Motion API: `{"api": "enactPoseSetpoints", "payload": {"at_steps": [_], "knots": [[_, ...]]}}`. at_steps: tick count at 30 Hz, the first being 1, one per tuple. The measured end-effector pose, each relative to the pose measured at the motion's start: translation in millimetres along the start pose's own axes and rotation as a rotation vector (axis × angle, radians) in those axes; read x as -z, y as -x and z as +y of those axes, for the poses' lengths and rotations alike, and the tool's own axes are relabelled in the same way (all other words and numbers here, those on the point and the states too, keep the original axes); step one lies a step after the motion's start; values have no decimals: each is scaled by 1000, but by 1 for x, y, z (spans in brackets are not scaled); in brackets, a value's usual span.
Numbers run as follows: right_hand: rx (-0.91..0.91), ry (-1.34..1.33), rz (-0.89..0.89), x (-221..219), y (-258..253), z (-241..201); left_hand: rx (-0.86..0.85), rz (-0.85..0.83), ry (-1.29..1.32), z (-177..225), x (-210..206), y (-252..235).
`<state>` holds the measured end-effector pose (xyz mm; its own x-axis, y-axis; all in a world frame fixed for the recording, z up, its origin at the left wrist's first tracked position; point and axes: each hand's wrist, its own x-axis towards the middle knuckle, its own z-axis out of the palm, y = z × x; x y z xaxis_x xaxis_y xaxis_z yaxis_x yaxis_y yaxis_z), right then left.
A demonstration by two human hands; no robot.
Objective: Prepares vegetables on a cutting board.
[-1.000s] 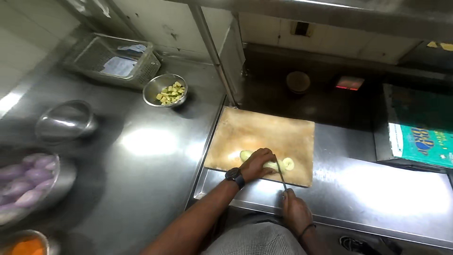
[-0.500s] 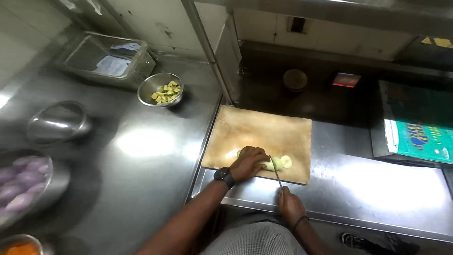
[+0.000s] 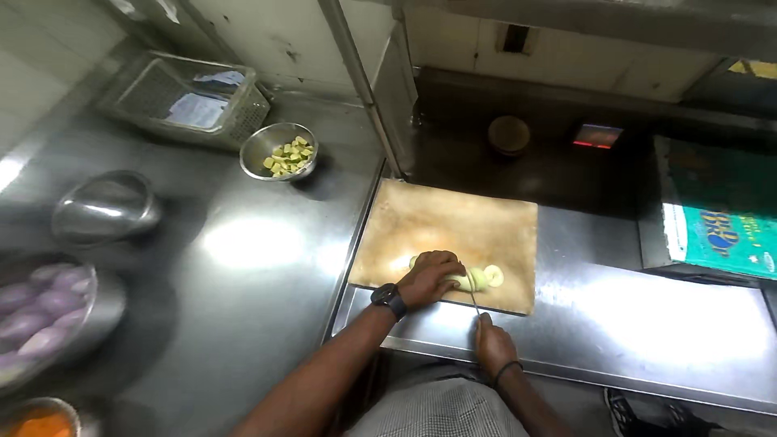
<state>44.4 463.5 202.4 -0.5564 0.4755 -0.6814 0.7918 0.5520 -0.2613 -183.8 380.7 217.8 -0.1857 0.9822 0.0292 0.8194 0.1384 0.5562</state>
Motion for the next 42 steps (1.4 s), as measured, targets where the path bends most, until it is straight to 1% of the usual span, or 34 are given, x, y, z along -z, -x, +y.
{"api": "enactPoseSetpoints", "payload": {"at_steps": [3,5,6,10,11,13,15,17,20,22,24,25,26,30,32,34,36,40,42], "knots": [[52,-16,40,24,30,-3,3,-2,17,-2,1,0],[69,-24,55,30,43,-4,1,2,22,-2,1,1],[63,-26,37,26,41,-4,-4,20,13,-2,0,1],[1,1,-28,-4,4,-2,7,22,21,-1,-2,3],[5,1,-21,0,4,-3,8,22,27,-3,-2,2],[30,-17,-3,18,22,-7,13,9,54,-6,-1,1],[63,-30,35,27,36,-8,14,6,68,-7,-1,1],[53,-27,8,16,29,-7,18,8,71,-7,-2,2],[20,-4,-26,-4,3,-4,23,8,87,-8,-2,1],[42,-1,-5,9,10,-6,26,18,95,-9,-2,1],[79,-30,31,24,30,-9,23,30,93,-11,-2,2],[90,-41,36,25,35,-10,20,32,91,-11,-2,3],[88,-45,25,21,33,-10,18,35,93,-11,-3,3],[37,2,-32,-7,1,-6,24,28,99,-11,-2,3],[53,-5,-7,5,9,-8,19,37,108,-12,-1,2],[84,-34,31,18,29,-11,12,44,120,-12,-1,2],[94,-42,29,20,35,-12,5,59,120,-12,-2,2],[52,-22,-30,-14,1,-8,4,66,121,-13,-4,5],[43,-18,-18,-19,-7,-6,-4,65,108,-14,1,5]]}}
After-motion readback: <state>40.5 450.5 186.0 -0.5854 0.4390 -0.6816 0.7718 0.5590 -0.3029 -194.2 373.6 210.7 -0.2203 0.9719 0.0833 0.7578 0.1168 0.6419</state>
